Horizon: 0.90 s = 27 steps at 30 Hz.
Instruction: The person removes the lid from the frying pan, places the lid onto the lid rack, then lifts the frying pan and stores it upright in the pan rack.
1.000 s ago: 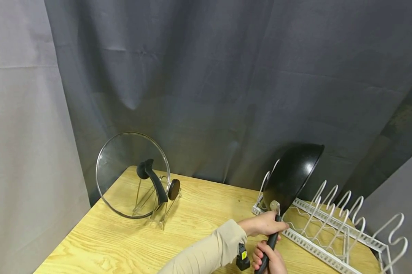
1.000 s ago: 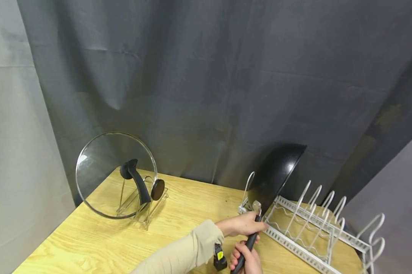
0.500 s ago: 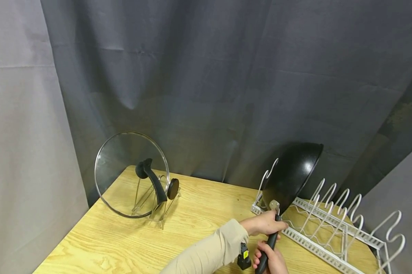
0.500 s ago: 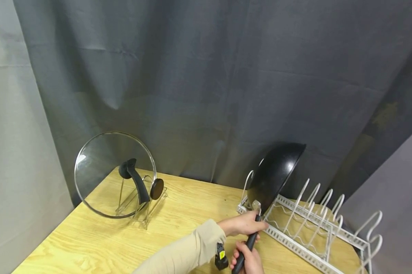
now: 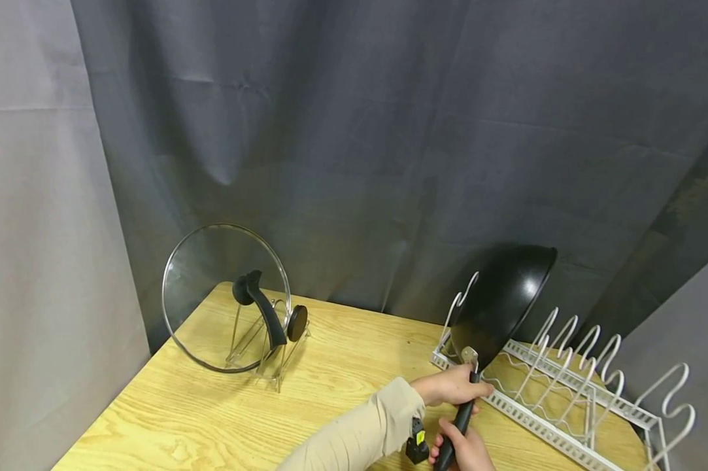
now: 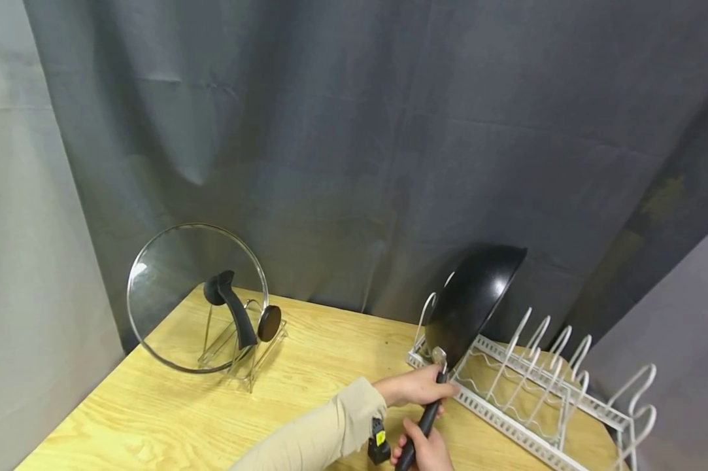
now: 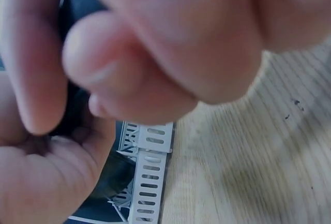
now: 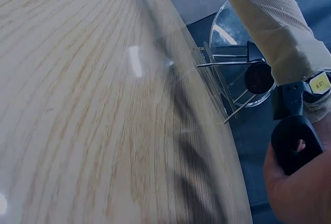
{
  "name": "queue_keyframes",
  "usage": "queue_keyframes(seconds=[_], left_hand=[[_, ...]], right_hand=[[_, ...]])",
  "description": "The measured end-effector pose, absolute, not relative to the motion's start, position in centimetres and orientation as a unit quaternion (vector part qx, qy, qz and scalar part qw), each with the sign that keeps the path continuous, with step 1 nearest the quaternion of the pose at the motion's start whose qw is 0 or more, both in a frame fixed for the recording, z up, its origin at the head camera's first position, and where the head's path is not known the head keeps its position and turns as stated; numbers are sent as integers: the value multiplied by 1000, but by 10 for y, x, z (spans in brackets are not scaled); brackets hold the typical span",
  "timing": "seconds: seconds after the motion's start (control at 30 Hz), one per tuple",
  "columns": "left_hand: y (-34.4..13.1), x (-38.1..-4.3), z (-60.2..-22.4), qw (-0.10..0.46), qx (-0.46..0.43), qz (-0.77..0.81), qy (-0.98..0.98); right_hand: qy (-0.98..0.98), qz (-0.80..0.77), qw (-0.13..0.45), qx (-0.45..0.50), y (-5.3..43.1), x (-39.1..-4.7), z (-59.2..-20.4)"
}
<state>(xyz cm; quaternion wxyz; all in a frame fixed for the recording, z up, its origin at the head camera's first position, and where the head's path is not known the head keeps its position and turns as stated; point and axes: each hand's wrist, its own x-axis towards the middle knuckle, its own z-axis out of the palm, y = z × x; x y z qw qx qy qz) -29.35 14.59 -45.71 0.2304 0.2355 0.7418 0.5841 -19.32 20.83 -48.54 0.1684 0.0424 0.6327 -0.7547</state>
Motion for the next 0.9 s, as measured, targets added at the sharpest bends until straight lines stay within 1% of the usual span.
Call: queue_keyframes(seconds=[0.33,0.5,0.9], left_hand=[[144,-301,-463,276,262,586,715],[140,-304,-465,288,277,584,706],[142,-308,-474,303,265,590,700]], right_hand=[[635,-745,201,33,216,-196,-494],[641,-739,205,30,216,-198,-497],[653,-730,202,15,218,-201,-505]])
